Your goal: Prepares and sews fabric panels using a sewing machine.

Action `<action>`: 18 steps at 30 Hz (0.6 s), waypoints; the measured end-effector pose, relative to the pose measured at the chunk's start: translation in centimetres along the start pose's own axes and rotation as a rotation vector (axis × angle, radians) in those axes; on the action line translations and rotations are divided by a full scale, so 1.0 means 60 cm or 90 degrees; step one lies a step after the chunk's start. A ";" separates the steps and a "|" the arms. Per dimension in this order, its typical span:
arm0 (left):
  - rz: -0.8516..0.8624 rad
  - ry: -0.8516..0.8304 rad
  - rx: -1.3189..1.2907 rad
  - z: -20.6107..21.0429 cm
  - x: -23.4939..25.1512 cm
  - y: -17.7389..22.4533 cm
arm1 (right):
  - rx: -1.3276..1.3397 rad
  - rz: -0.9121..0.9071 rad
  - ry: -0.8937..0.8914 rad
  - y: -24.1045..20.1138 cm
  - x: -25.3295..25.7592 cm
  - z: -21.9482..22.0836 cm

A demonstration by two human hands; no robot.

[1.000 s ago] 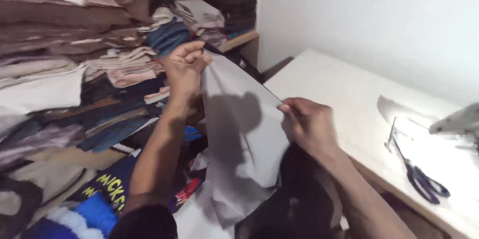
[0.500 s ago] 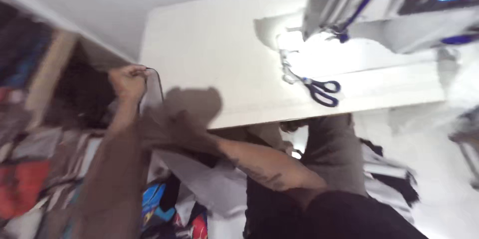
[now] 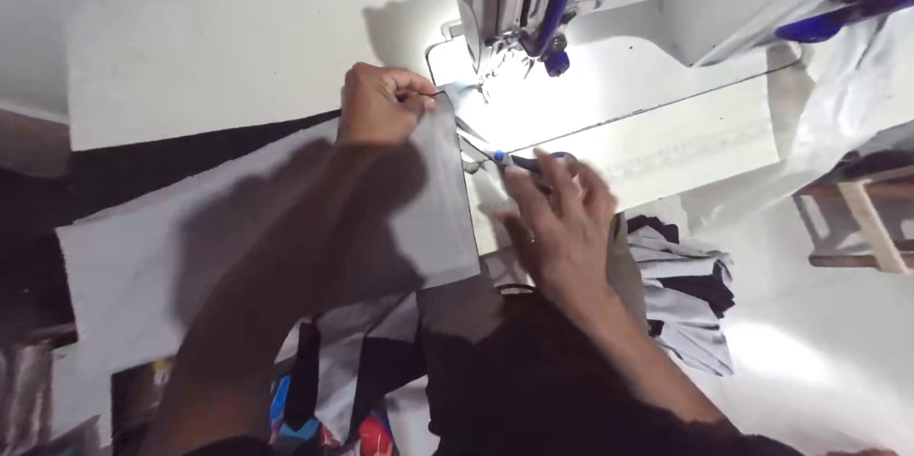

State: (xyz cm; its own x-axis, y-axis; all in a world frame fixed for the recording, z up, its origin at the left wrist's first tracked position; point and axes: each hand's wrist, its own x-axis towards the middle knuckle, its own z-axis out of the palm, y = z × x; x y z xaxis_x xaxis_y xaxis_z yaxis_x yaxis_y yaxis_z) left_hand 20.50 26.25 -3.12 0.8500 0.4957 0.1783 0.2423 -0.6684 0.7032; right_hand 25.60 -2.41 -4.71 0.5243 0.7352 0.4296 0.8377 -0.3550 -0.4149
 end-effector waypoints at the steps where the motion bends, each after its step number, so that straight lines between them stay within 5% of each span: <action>1: 0.001 -0.012 -0.011 0.005 -0.007 0.009 | -0.037 0.000 -0.034 0.027 0.009 -0.002; 9: -0.058 -0.107 0.027 0.063 -0.018 0.099 | -0.158 0.152 0.007 0.192 0.011 -0.066; 13: -0.169 -0.154 0.051 0.069 0.021 0.131 | -0.072 0.062 0.013 0.148 0.036 -0.055; 15: -0.201 -0.136 0.032 0.072 0.027 0.132 | 0.070 -0.022 -0.060 0.102 0.050 -0.016; 18: -0.231 -0.106 0.035 0.069 0.037 0.128 | 0.017 -0.057 -0.167 0.070 0.069 0.029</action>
State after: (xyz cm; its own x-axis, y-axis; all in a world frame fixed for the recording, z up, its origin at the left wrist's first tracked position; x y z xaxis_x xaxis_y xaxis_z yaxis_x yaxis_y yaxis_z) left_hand 26.17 19.90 -0.19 0.7675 0.6114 -0.1926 0.5618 -0.4970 0.6614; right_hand 31.02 0.15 -6.07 0.3878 0.8889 0.2440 0.8729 -0.2691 -0.4070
